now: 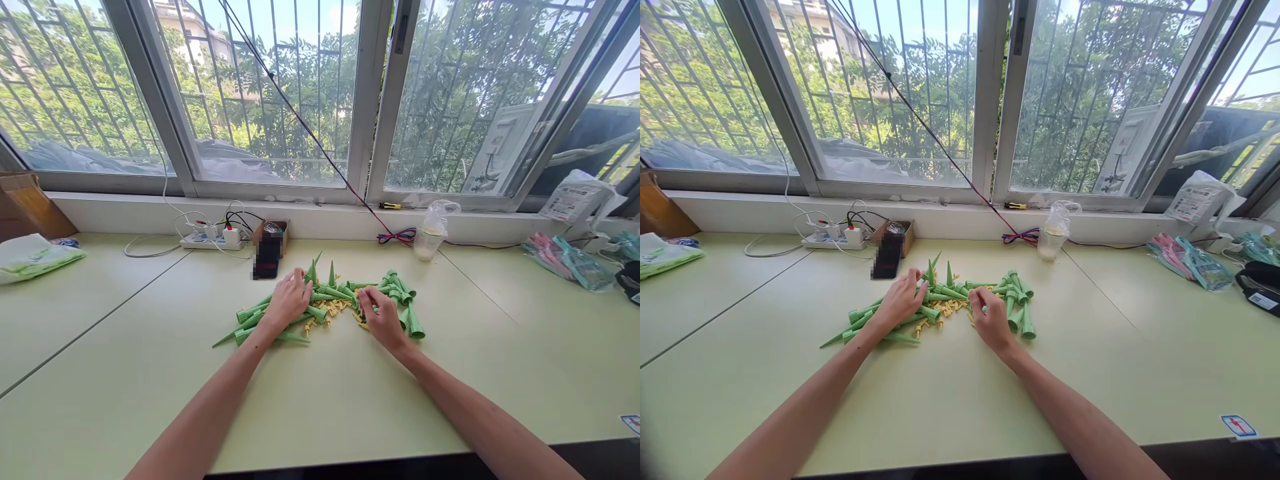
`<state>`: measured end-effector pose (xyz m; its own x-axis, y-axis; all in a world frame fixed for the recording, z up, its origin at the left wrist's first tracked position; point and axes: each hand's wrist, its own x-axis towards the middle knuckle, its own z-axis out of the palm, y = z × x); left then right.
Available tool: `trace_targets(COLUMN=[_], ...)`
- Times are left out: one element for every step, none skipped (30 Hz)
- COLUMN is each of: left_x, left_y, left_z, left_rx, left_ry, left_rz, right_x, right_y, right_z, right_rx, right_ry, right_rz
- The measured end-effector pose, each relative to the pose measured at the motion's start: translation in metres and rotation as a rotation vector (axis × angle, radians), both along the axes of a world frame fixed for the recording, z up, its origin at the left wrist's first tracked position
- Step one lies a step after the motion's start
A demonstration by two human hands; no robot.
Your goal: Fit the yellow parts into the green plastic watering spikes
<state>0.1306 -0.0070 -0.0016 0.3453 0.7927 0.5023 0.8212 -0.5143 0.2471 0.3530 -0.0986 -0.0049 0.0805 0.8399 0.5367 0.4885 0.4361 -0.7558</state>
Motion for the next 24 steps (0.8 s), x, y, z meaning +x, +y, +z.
trace_targets(left_x=[0.000,0.001,0.001,0.001,0.002,0.002,0.003,0.003,0.004,0.004,0.005,0.005,0.005,0.005,0.005,0.006,0.006,0.006,0.006,0.006,0.006,0.007,0.007,0.007], left_y=[0.000,0.000,0.000,-0.001,-0.002,-0.003,-0.004,-0.005,-0.007,-0.008,-0.009,-0.011,-0.011,-0.012,-0.013,-0.013,-0.013,-0.014,-0.014,-0.014,-0.015,-0.015,-0.016,-0.016], left_z=[0.000,0.000,0.000,0.000,0.001,0.002,0.003,0.005,0.006,0.007,0.009,0.010,0.010,0.011,0.011,0.011,0.011,0.011,0.011,0.011,0.011,0.012,0.012,0.013], left_rx=[-0.004,-0.006,-0.008,-0.009,-0.011,-0.017,-0.026,-0.037,-0.047,-0.054,-0.057,-0.057,-0.055,-0.053,-0.053,-0.053,-0.053,-0.052,-0.051,-0.051,-0.051,-0.051,-0.051,-0.048], left_ry=[0.008,0.016,0.024,0.032,0.039,0.046,0.054,0.062,0.072,0.082,0.092,0.102,0.112,0.123,0.133,0.142,0.150,0.156,0.162,0.169,0.177,0.187,0.197,0.204], left_rz=[0.005,0.010,0.014,0.018,0.023,0.028,0.034,0.042,0.050,0.058,0.067,0.076,0.085,0.095,0.104,0.114,0.123,0.131,0.139,0.146,0.151,0.154,0.156,0.158], right_x=[0.000,0.000,0.000,0.000,0.000,0.000,0.000,0.001,0.001,0.001,0.001,0.001,0.001,0.001,0.001,0.001,0.000,0.000,0.000,0.000,0.000,0.000,0.000,0.000], right_y=[0.000,0.000,0.000,0.001,0.001,0.001,0.001,0.001,0.001,0.001,0.001,0.001,0.001,0.001,0.001,0.001,0.001,0.001,0.001,0.001,0.001,0.001,0.001,0.001], right_z=[0.000,0.000,0.000,0.000,-0.001,-0.001,-0.001,-0.002,-0.002,-0.002,-0.002,-0.002,-0.002,-0.002,-0.002,-0.001,-0.001,-0.001,-0.001,-0.001,-0.001,-0.001,-0.001,-0.001], right_rx=[0.001,0.002,0.003,0.004,0.004,0.004,0.005,0.006,0.007,0.008,0.009,0.009,0.009,0.009,0.008,0.008,0.009,0.010,0.011,0.012,0.013,0.013,0.013,0.014], right_ry=[0.001,0.001,0.001,0.000,-0.001,-0.002,-0.002,-0.003,-0.004,-0.005,-0.007,-0.009,-0.010,-0.010,-0.009,-0.008,-0.006,-0.004,-0.002,-0.001,0.000,0.000,-0.001,-0.001], right_rz=[0.001,0.001,0.001,0.001,0.000,0.000,0.000,0.000,0.000,0.000,0.001,0.000,0.000,-0.001,-0.002,-0.004,-0.005,-0.004,-0.003,-0.001,0.000,0.000,0.001,0.001])
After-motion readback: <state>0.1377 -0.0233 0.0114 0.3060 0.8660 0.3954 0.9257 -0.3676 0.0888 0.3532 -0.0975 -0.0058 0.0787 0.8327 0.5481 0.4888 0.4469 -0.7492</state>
